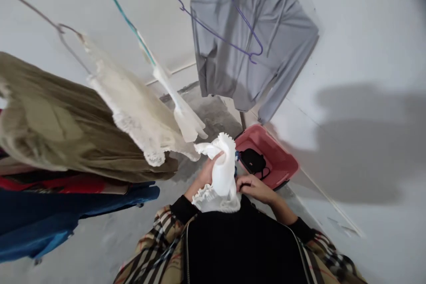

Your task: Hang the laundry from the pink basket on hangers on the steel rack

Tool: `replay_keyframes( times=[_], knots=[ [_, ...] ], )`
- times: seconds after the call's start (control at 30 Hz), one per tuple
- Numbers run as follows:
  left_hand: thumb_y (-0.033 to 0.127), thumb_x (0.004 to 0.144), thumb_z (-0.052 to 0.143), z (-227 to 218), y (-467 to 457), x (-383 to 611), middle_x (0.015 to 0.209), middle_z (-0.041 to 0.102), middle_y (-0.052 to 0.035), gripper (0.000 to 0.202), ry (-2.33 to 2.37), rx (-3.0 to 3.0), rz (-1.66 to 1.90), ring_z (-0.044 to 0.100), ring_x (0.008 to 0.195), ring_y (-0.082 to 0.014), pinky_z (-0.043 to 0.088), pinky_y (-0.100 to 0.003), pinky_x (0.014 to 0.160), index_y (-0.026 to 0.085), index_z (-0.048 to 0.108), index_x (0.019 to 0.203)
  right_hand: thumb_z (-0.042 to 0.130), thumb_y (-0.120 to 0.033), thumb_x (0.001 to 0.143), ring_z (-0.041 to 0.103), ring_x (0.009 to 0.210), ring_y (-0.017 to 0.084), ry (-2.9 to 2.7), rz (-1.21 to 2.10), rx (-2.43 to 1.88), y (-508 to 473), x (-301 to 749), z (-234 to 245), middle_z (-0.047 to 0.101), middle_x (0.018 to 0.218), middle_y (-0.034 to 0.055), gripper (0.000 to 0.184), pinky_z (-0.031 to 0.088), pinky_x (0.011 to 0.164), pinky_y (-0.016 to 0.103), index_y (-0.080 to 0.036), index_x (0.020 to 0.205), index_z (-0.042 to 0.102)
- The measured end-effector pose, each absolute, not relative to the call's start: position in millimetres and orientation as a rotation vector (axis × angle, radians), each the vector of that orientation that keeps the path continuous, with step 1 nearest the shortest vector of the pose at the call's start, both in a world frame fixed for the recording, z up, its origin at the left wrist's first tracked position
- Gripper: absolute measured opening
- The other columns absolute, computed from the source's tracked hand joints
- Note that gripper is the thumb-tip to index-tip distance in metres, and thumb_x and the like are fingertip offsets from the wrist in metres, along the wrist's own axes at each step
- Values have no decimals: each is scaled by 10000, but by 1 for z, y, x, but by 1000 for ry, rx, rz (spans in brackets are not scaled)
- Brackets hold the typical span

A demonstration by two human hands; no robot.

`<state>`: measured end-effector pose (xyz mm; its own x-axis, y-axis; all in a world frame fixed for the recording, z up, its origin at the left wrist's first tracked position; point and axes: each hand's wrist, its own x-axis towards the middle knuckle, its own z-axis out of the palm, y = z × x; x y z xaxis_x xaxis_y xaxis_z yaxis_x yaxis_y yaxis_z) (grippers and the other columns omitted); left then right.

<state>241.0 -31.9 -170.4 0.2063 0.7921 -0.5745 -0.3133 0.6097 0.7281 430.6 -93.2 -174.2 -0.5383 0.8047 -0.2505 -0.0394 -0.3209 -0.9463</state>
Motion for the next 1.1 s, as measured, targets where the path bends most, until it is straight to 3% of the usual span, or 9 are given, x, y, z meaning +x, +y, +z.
replay_keyframes(
  times=[0.17,0.33,0.47,0.57,0.63,0.7,0.8,0.97,1.1],
  knots=[
    [367,635,838,-141,-43,232,1100,704,-105,630,971,761,1032,652,995,-245,507,-353,894,156,604,1180,722,-377,757,571,1142,236,-1211,1654,-1018,-90,416,-148,635,1233,72,563,439,997,379,-209,1273,571],
    [343,661,821,-132,-51,211,1133,700,-90,540,974,859,1130,630,1074,-237,465,-362,980,164,643,1139,716,-411,756,650,993,233,-1034,1496,-1127,-78,392,-136,720,1046,62,408,497,937,394,-186,1092,667],
    [384,628,837,-126,-51,193,1074,716,-84,524,941,735,1251,629,1069,-223,465,-356,981,160,669,1072,679,-425,764,640,1081,227,-736,1384,-1012,-74,391,-123,726,1056,55,391,504,968,399,-229,1102,651],
    [367,559,875,-117,-49,184,976,725,-54,508,920,643,1361,644,978,-192,504,-310,876,173,685,988,603,-448,819,602,1171,200,-645,1289,-958,-73,400,-107,695,1165,48,359,470,1038,376,-246,1113,640],
    [352,540,886,-110,-49,179,818,706,-21,462,912,624,1360,628,740,-136,503,-254,676,177,684,917,572,-463,840,586,1199,183,-606,1258,-928,-72,406,-97,670,1223,29,345,438,1078,360,-255,1106,640],
    [337,551,884,-102,-48,174,616,609,33,397,883,646,1335,477,506,-63,393,-204,502,170,666,837,561,-480,844,574,1217,180,-581,1251,-901,-71,409,-89,663,1237,16,349,423,1097,367,-260,1103,641],
    [322,579,871,-92,-48,166,512,482,78,352,830,689,1351,321,431,-25,277,-186,445,164,634,786,582,-455,830,573,1218,186,-541,1228,-890,-68,410,-82,694,1170,16,326,437,1086,377,-254,1079,649],
    [330,569,870,-89,-45,157,583,591,39,354,907,743,1415,474,510,-57,392,-197,529,153,669,801,621,-385,804,607,1160,174,-466,1167,-902,-62,410,-78,731,1051,14,272,459,1056,323,-235,1028,657],
    [274,575,866,-81,-45,157,946,735,-50,404,865,723,1409,655,913,-181,505,-293,837,173,711,934,617,-365,779,611,1154,184,-495,1173,-849,-67,408,-74,736,1031,6,310,455,1063,332,-237,1059,650]
  ],
)
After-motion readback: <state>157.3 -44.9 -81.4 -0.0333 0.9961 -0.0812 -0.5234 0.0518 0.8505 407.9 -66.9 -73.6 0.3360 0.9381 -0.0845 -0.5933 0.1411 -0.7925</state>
